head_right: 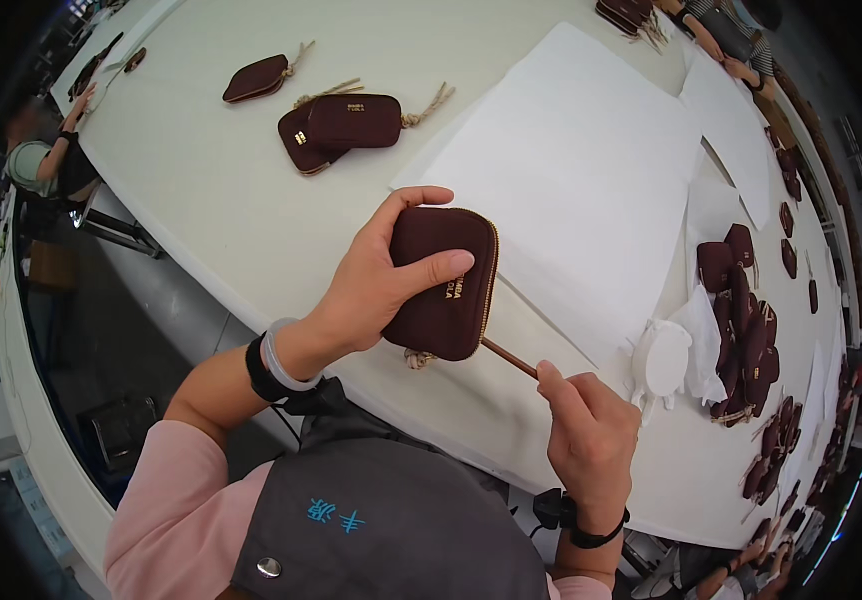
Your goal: The person stuffs white tissue paper into small maroon pouches to maintain their shape. They open the pouches, insert the paper, and zip them closed, repeating the process for multiple items on a white table.
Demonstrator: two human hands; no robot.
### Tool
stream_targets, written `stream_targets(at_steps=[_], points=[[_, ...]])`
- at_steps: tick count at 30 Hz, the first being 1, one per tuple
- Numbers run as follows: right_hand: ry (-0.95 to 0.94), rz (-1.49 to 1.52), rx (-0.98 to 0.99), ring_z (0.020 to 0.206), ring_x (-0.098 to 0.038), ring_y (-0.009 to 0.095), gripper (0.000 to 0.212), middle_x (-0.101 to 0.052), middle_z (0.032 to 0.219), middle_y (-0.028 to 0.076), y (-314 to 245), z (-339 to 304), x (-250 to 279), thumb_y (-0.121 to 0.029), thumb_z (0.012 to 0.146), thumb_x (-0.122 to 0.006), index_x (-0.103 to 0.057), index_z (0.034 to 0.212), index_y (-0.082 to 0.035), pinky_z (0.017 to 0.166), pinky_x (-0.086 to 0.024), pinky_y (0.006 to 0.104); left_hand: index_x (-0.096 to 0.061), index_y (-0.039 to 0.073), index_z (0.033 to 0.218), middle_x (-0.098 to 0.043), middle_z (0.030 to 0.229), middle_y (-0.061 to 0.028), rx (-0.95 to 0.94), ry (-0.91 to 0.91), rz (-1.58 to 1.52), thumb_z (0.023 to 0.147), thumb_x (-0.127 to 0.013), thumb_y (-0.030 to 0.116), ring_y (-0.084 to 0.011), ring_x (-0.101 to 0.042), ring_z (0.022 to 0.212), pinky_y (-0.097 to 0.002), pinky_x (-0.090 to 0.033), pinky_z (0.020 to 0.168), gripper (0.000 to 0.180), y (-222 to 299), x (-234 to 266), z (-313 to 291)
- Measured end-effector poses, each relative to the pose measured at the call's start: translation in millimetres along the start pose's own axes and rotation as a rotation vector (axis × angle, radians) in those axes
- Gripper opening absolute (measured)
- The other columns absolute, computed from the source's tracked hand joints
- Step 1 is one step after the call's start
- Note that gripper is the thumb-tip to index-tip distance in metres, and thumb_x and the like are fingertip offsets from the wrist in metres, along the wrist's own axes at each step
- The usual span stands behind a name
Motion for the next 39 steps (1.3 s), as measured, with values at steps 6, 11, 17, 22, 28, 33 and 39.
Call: stream_targets(at_steps=[6,11,17,22,28,33,39], points=[[0.033,0.102,-0.030,0.059,-0.066,0.021,0.030,-0.067,0.071,0.007,13,3,20,0.009,0.079,-0.068,-0.075,0.105,-0.004,0.052,-0.048,0.0313,-0.029,0.009,0.157,-0.066,0.118,-0.0115,-0.058,0.017,-0.011,0.087,-0.083,0.011,-0.0198,-0.068,0.105,-0.0358,-0.060,0.090,0.089,3,-2,-7],[-0.036,0.279,-0.075,0.059,-0.065,0.019,0.022,-0.067,0.071,0.009,17,8,7,0.010,0.082,-0.068,-0.074,0.101,-0.001,0.052,-0.046,0.0284,-0.024,0.003,0.157,-0.062,0.122,-0.0164,0.046,-0.002,-0.106,0.085,-0.085,0.015,-0.0213,-0.065,0.111,-0.0388,-0.061,0.088,0.094,1,-9,3],[0.044,0.300,-0.267,0.063,-0.062,0.011,0.009,-0.068,0.073,0.006,74,1,32,0.004,0.092,-0.067,-0.072,0.099,0.003,0.057,-0.044,0.0245,-0.047,0.003,0.144,-0.063,0.130,-0.0097,0.230,0.067,-0.606,0.098,-0.070,0.018,-0.0218,-0.063,0.121,-0.0412,-0.056,0.101,0.054,-7,6,15],[0.150,0.210,-0.386,0.068,-0.060,0.009,0.007,-0.066,0.074,0.005,110,-19,45,-0.001,0.095,-0.066,-0.070,0.098,0.003,0.061,-0.043,0.0240,-0.034,0.004,0.152,-0.056,0.138,-0.0100,0.108,0.127,-0.571,0.097,-0.070,0.015,-0.0244,-0.060,0.127,-0.0429,-0.051,0.108,0.066,13,5,18],[0.178,0.348,-0.260,0.066,-0.059,0.009,0.007,-0.066,0.074,0.003,91,-3,28,-0.003,0.096,-0.067,-0.070,0.099,0.002,0.060,-0.042,0.0228,0.015,0.012,0.163,-0.047,0.147,-0.0188,0.028,-0.076,-0.323,0.086,-0.077,-0.004,-0.0285,-0.054,0.133,-0.0490,-0.047,0.111,0.122,45,-6,13],[0.139,0.463,-0.240,0.067,-0.063,0.010,0.007,-0.067,0.074,0.004,68,6,17,-0.002,0.096,-0.067,-0.071,0.100,0.002,0.061,-0.046,0.0223,0.009,0.019,0.166,-0.037,0.157,-0.0149,0.067,-0.259,-0.353,0.085,-0.074,-0.009,-0.0272,-0.046,0.142,-0.0433,-0.042,0.115,0.119,50,-16,8],[0.219,0.337,-0.177,0.067,-0.067,0.013,0.007,-0.069,0.077,0.008,51,16,4,-0.001,0.096,-0.067,-0.071,0.101,0.002,0.059,-0.050,0.0252,-0.021,0.002,0.159,-0.056,0.138,-0.0149,-0.094,-0.079,-0.569,0.097,-0.069,0.003,-0.0220,-0.058,0.127,-0.0384,-0.049,0.110,0.079,30,-5,19]])
Point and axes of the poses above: each hand's wrist, its own z-axis towards the middle knuckle, its own x-axis out of the back of the hand, y = z × x, the point moved 5 cm from there along z, towards the middle knuckle
